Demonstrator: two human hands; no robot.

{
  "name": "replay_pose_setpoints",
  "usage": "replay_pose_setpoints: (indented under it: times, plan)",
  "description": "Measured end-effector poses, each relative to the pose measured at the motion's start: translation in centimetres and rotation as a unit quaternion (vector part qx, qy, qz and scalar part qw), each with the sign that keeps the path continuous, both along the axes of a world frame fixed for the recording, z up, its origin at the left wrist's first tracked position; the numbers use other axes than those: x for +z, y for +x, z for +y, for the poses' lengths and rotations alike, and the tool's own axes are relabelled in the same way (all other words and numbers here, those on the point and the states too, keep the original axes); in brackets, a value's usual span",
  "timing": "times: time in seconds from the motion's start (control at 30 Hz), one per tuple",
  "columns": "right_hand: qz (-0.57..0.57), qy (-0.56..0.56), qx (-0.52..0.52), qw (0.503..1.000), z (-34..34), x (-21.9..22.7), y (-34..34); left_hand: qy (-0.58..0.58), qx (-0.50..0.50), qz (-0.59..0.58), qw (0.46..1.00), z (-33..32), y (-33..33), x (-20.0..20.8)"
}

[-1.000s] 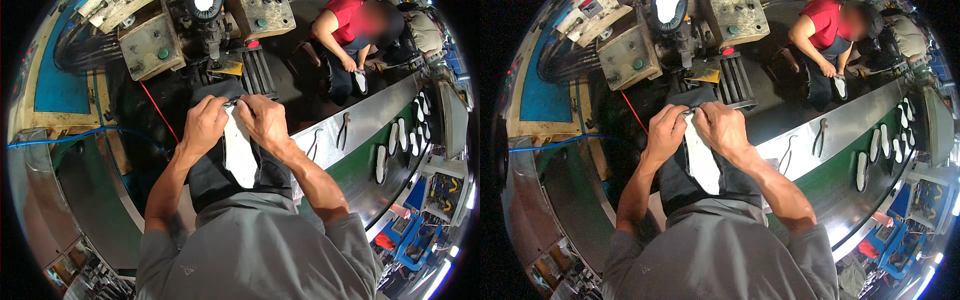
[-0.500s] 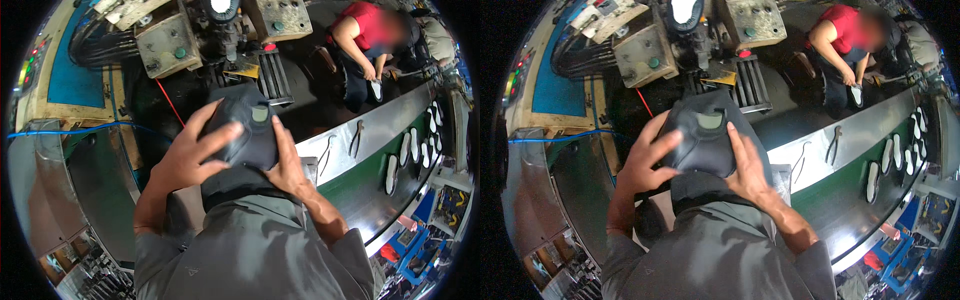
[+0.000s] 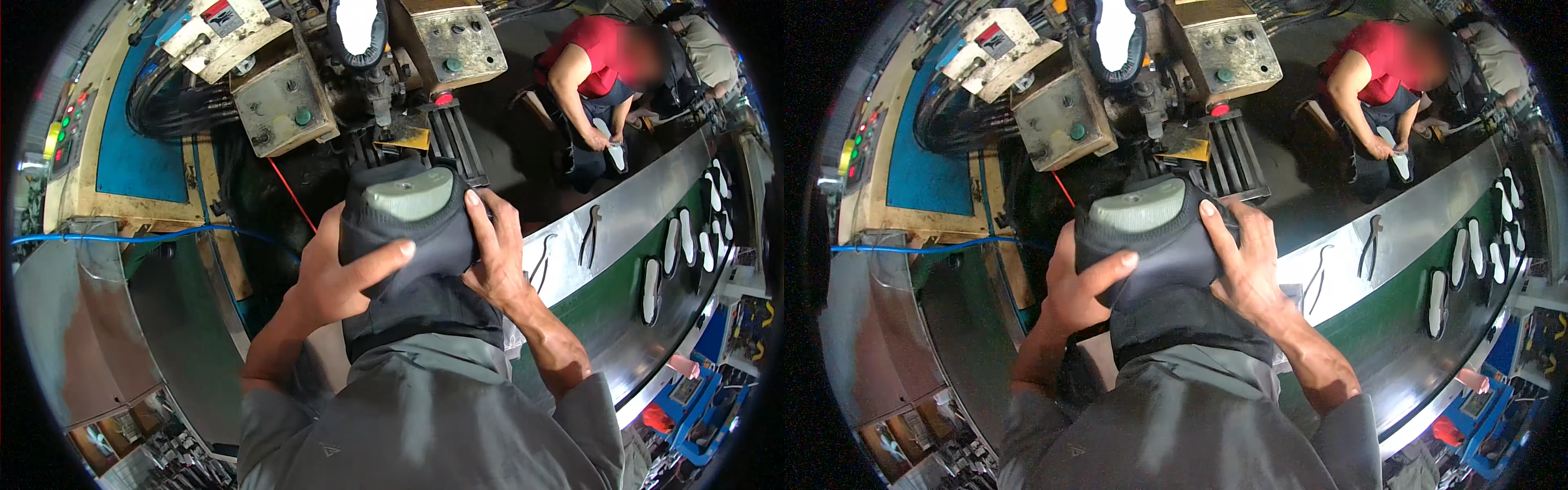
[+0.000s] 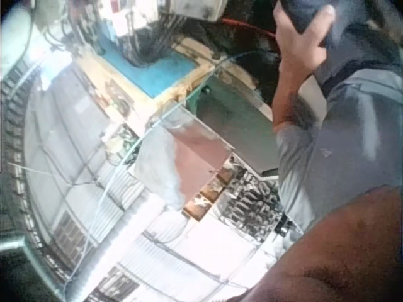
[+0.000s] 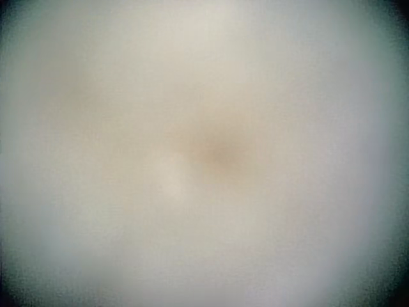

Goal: Using a lasting machine to shape shoes and placing them on a conveyor belt in a factory setting.

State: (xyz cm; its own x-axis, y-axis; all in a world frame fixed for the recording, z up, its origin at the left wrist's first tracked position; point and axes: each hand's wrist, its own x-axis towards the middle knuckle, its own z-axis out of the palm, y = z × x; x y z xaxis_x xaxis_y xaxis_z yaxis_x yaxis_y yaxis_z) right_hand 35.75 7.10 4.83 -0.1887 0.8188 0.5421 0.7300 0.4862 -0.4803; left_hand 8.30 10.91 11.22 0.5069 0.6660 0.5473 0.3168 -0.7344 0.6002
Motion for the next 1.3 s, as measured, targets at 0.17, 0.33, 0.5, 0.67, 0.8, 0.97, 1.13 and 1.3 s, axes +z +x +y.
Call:
replay_pose_setpoints:
  times: [0.17, 0.33, 0.5, 0.67, 0.8, 0.97, 1.13, 1.3]
  plan:
    - [0.208, -0.294, -0.030, 0.933, -0.1, 0.0, -2.5, -0.404, -0.041, -0.414, 0.814, 2.0, 4.2, -5.0]
    - [0.312, -0.374, -0.042, 0.872, 1.1, -4.0, -2.4, -0.506, 0.027, -0.265, 0.820, 0.0, 4.5, -13.7]
    - [-0.239, -0.256, 0.040, 0.936, -3.0, -3.8, -3.5, -0.703, -0.015, -0.404, 0.585, -0.4, 4.5, -16.3]
    - [-0.171, -0.326, 0.020, 0.930, -2.6, -6.0, -2.1, -0.707, -0.051, -0.392, 0.587, -0.9, 4.7, -17.0]
    - [-0.131, -0.313, 0.005, 0.941, -3.0, -6.8, -1.2, -0.629, 0.124, -0.217, 0.736, 3.7, 6.3, -12.5]
    - [-0.164, -0.232, 0.016, 0.959, -4.3, -8.5, -1.0, -0.382, 0.135, -0.028, 0.914, 12.4, 6.3, -18.4]
    - [-0.153, -0.211, 0.013, 0.965, -4.9, -9.7, -0.3, -0.281, 0.169, -0.043, 0.944, 10.5, 7.7, -18.5]
    - [-0.155, -0.257, 0.021, 0.954, -4.6, -9.4, -0.3, -0.608, 0.074, -0.296, 0.733, 11.3, 6.7, -17.2]
